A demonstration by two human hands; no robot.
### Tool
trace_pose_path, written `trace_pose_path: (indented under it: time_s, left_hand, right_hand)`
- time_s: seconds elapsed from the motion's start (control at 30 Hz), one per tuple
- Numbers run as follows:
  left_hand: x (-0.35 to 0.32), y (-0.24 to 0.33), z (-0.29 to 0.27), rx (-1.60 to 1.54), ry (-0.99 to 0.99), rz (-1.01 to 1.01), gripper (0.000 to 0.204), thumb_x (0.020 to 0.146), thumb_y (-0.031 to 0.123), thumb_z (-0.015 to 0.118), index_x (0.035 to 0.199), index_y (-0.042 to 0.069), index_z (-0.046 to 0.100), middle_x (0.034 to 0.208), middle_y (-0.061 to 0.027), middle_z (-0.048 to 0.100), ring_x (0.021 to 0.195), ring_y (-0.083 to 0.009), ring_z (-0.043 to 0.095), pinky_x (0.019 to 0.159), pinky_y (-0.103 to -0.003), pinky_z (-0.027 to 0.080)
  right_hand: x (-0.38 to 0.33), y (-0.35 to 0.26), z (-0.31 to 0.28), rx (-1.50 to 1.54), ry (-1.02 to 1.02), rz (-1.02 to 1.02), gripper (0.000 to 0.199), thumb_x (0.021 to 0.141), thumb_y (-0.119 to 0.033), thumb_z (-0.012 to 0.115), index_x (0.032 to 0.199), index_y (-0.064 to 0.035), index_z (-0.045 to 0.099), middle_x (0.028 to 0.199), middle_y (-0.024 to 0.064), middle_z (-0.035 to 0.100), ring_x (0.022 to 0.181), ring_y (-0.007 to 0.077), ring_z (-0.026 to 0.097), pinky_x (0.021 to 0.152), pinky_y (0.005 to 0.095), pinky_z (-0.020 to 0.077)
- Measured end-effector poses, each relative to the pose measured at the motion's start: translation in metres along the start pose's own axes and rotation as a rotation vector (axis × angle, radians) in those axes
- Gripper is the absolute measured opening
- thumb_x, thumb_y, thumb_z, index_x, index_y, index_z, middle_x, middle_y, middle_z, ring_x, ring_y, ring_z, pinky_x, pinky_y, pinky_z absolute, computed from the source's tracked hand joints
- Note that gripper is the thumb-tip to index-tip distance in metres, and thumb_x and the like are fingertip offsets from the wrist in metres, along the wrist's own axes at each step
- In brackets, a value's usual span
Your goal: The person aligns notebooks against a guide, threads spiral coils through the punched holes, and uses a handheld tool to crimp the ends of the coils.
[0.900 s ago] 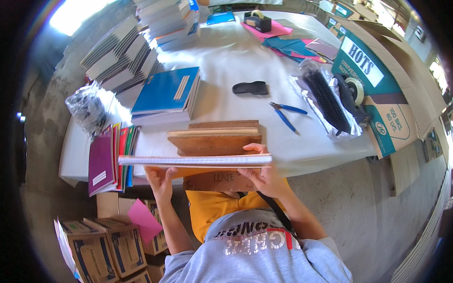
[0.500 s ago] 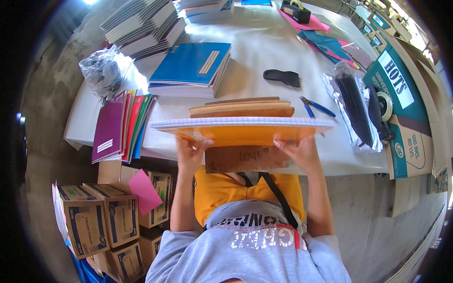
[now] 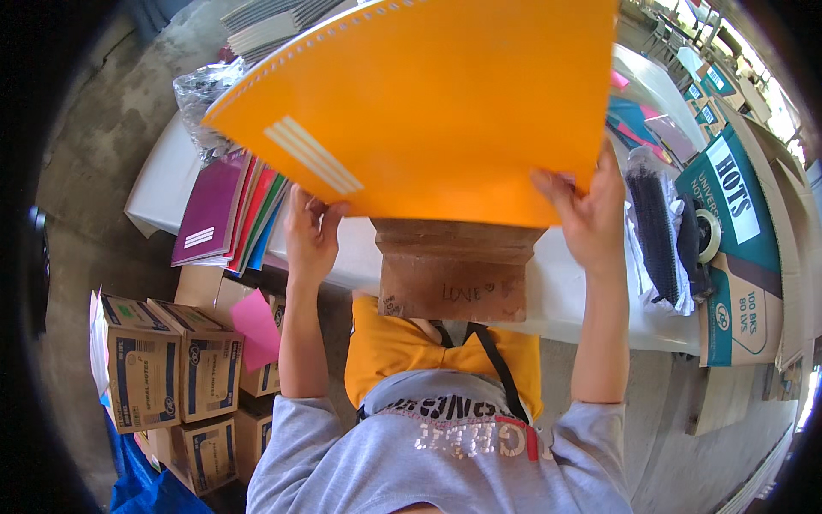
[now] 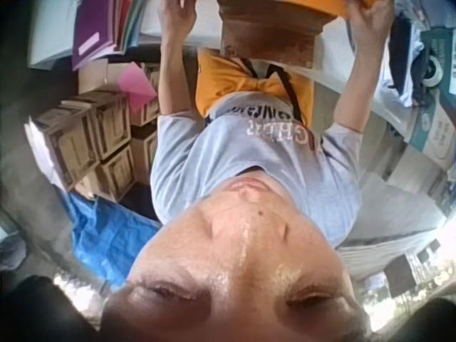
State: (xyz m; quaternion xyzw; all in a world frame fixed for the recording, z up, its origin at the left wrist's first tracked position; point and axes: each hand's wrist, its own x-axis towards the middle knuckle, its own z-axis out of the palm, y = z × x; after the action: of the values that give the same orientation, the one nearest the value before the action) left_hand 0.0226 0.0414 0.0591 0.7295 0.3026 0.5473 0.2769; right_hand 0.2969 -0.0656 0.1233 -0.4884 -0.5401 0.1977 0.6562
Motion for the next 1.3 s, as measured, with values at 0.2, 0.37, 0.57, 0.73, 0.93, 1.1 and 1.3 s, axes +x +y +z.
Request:
trace_pose_path:
  time_s: [0.2, 0.37, 0.57, 0.73, 0.93, 1.1, 1.3]
  left_hand:
    - [0.011, -0.012, 0.005, -0.002, 0.051, 0.056, 0.024, 0.082, -0.005, 0.058, 0.101, 0.000, 0.044, 0.081, -0.0108, 0.061, 0.068, -0.0155, 0.058, 0.059, -0.026, 0.046]
    - [0.014, -0.014, 0.008, -0.081, 0.085, 0.076, 0.023, 0.084, -0.004, 0.058, 0.101, 0.001, 0.042, 0.084, -0.0098, 0.062, 0.071, -0.0140, 0.059, 0.061, -0.025, 0.046]
    - [0.006, -0.014, 0.008, -0.053, 0.061, 0.051, 0.024, 0.083, -0.005, 0.057, 0.101, 0.001, 0.042, 0.085, -0.0104, 0.062, 0.069, -0.0149, 0.059, 0.062, -0.024, 0.046]
    - [-0.004, -0.018, 0.018, 0.044, 0.225, 0.205, 0.027, 0.082, -0.003, 0.059, 0.104, -0.002, 0.043, 0.081, -0.0112, 0.063, 0.064, -0.0148, 0.056, 0.061, -0.024, 0.044]
    - [0.001, -0.016, 0.023, -0.110, 0.238, 0.037, 0.028, 0.083, -0.002, 0.060, 0.105, -0.002, 0.044, 0.081, -0.0094, 0.062, 0.067, -0.0141, 0.056, 0.064, -0.024, 0.045]
    - [-0.005, -0.019, 0.020, -0.112, 0.151, -0.039, 0.024, 0.082, -0.004, 0.060, 0.101, -0.001, 0.045, 0.086, -0.0067, 0.061, 0.072, -0.0128, 0.057, 0.066, -0.024, 0.045]
    - [-0.033, -0.034, 0.018, 0.070, 0.014, -0.098, 0.022, 0.079, -0.006, 0.061, 0.095, 0.001, 0.047, 0.078, -0.0113, 0.062, 0.064, -0.0189, 0.058, 0.059, -0.028, 0.045]
  right_hand:
    - [0.035, -0.011, 0.003, -0.033, -0.098, -0.104, 0.042, 0.079, -0.008, 0.070, 0.113, -0.0015, 0.046, 0.105, 0.0041, 0.056, 0.096, 0.0119, 0.055, 0.085, 0.0247, 0.0435]
    - [0.035, -0.010, 0.002, -0.061, -0.098, -0.136, 0.046, 0.078, -0.009, 0.070, 0.117, -0.0026, 0.046, 0.104, 0.0047, 0.058, 0.098, 0.0127, 0.055, 0.086, 0.0256, 0.0435]
    - [0.020, -0.001, -0.002, -0.070, -0.085, -0.109, 0.053, 0.079, -0.008, 0.069, 0.124, -0.0022, 0.042, 0.110, 0.0069, 0.058, 0.101, 0.0156, 0.057, 0.088, 0.0294, 0.0454]
    - [0.009, 0.001, -0.005, 0.019, -0.076, -0.078, 0.055, 0.078, -0.009, 0.069, 0.125, -0.0030, 0.042, 0.111, 0.0073, 0.057, 0.102, 0.0170, 0.057, 0.090, 0.0310, 0.0458]
    - [0.030, 0.002, -0.001, -0.028, -0.104, -0.079, 0.054, 0.078, -0.007, 0.069, 0.125, -0.0042, 0.043, 0.109, 0.0064, 0.058, 0.101, 0.0163, 0.057, 0.089, 0.0296, 0.0456]
    - [0.032, 0.012, -0.008, -0.177, -0.116, -0.110, 0.053, 0.079, -0.009, 0.069, 0.125, -0.0036, 0.043, 0.106, 0.0030, 0.058, 0.098, 0.0120, 0.056, 0.086, 0.0273, 0.0454]
    - [-0.020, 0.057, -0.032, -0.094, -0.216, 0.144, 0.055, 0.084, -0.009, 0.064, 0.132, -0.0047, 0.037, 0.105, 0.0018, 0.057, 0.095, 0.0132, 0.055, 0.084, 0.0279, 0.0451]
